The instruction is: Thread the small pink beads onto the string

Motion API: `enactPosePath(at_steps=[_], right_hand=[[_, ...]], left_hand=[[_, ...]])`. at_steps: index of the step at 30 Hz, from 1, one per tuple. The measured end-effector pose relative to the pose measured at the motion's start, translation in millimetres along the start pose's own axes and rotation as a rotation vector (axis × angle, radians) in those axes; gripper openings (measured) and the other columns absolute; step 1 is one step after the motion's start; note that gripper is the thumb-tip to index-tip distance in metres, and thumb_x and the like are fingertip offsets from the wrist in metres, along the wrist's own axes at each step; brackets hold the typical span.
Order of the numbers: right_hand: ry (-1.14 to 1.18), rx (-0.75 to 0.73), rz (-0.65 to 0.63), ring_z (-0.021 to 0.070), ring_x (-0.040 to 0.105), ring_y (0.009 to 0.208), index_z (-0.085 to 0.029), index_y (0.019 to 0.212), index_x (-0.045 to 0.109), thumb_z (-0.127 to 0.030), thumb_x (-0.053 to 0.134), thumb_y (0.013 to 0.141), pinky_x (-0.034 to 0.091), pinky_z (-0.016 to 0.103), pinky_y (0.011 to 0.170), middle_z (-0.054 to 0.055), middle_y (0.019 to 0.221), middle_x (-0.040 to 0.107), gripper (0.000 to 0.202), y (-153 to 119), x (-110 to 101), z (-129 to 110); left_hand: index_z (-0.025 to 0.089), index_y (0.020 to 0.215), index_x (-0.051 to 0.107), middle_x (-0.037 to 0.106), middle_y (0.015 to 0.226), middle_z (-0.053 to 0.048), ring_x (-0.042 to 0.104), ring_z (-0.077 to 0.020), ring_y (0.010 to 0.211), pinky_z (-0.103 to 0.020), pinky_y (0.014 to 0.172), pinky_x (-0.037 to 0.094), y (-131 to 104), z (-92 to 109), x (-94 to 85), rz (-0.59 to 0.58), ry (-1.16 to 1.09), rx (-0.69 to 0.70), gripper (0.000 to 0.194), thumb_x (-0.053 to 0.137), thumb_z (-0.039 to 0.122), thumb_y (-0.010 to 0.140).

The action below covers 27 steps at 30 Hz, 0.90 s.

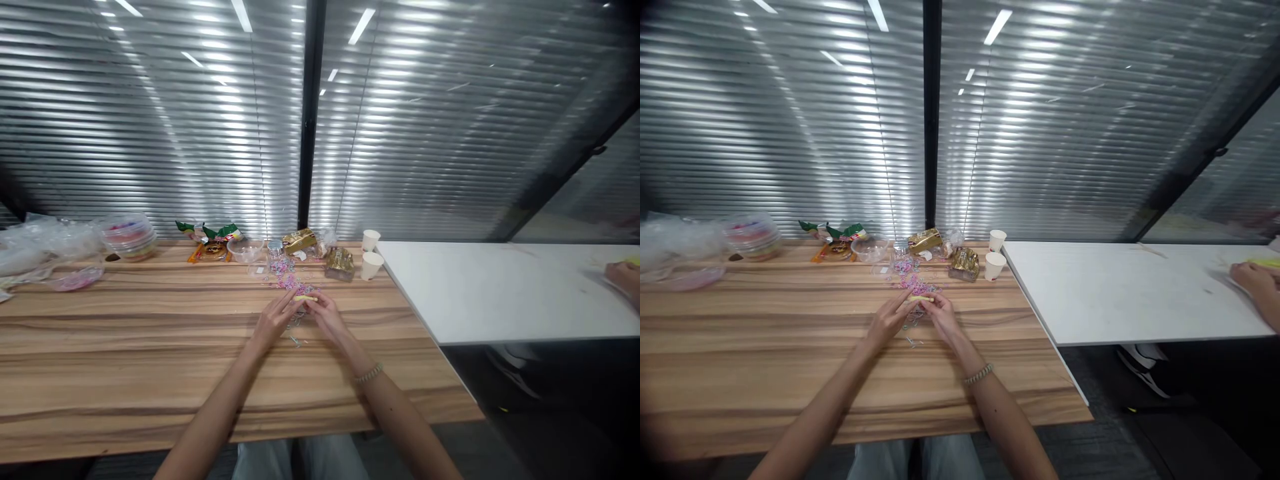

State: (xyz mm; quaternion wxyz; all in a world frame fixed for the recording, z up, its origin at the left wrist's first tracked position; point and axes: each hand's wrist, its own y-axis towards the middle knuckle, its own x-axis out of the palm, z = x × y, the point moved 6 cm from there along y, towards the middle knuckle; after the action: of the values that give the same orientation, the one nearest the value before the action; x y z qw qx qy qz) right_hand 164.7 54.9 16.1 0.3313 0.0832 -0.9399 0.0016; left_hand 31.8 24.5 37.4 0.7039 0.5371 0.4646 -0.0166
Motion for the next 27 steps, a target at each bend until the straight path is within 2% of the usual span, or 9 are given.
enactPosePath(at_steps=[5, 12, 20, 27], right_hand=[[0.047, 0.009, -0.048, 0.0108, 0.059, 0.074, -0.020, 0.077, 0.067, -0.016, 0.078, 0.057, 0.046, 0.024, 0.076, -0.001, 0.078, 0.066, 0.023, 0.4, 0.9, 0.5], [0.074, 0.020, -0.088, 0.0096, 0.059, 0.075, -0.020, 0.076, 0.068, -0.015, 0.078, 0.058, 0.046, 0.022, 0.076, -0.003, 0.078, 0.066, 0.022, 0.1, 0.9, 0.8], [0.071, 0.058, -0.131, 0.0096, 0.059, 0.072, -0.021, 0.076, 0.069, -0.015, 0.077, 0.060, 0.047, 0.022, 0.070, -0.002, 0.078, 0.067, 0.019, -1.1, 1.4, 0.7], [0.077, 0.115, -0.206, 0.0113, 0.059, 0.078, -0.020, 0.081, 0.070, -0.017, 0.076, 0.063, 0.046, 0.026, 0.077, 0.001, 0.086, 0.068, 0.020, -4.5, 6.0, 4.1]], left_hand=[[0.025, 0.130, 0.043, 0.045, 0.136, -0.013, 0.048, -0.0225, 0.119, -0.038, 0.089, 0.047, 2.1, 3.6, -4.7, -0.027, 0.093, 0.021, 0.047, 0.047, 0.009, 0.086], [0.024, 0.129, 0.045, 0.048, 0.133, -0.012, 0.051, -0.0219, 0.116, -0.036, 0.087, 0.047, 4.9, 8.4, -10.4, 0.011, 0.154, 0.063, 0.045, 0.048, 0.011, 0.086], [0.021, 0.131, 0.042, 0.049, 0.132, -0.011, 0.042, -0.0204, 0.125, -0.035, 0.097, 0.040, 6.2, 14.1, -12.8, 0.003, 0.219, 0.125, 0.046, 0.048, 0.013, 0.087], [0.019, 0.129, 0.045, 0.053, 0.129, -0.010, 0.041, -0.0190, 0.126, -0.036, 0.103, 0.035, 9.1, 20.4, -13.0, 0.044, 0.245, 0.192, 0.043, 0.049, 0.014, 0.086]])
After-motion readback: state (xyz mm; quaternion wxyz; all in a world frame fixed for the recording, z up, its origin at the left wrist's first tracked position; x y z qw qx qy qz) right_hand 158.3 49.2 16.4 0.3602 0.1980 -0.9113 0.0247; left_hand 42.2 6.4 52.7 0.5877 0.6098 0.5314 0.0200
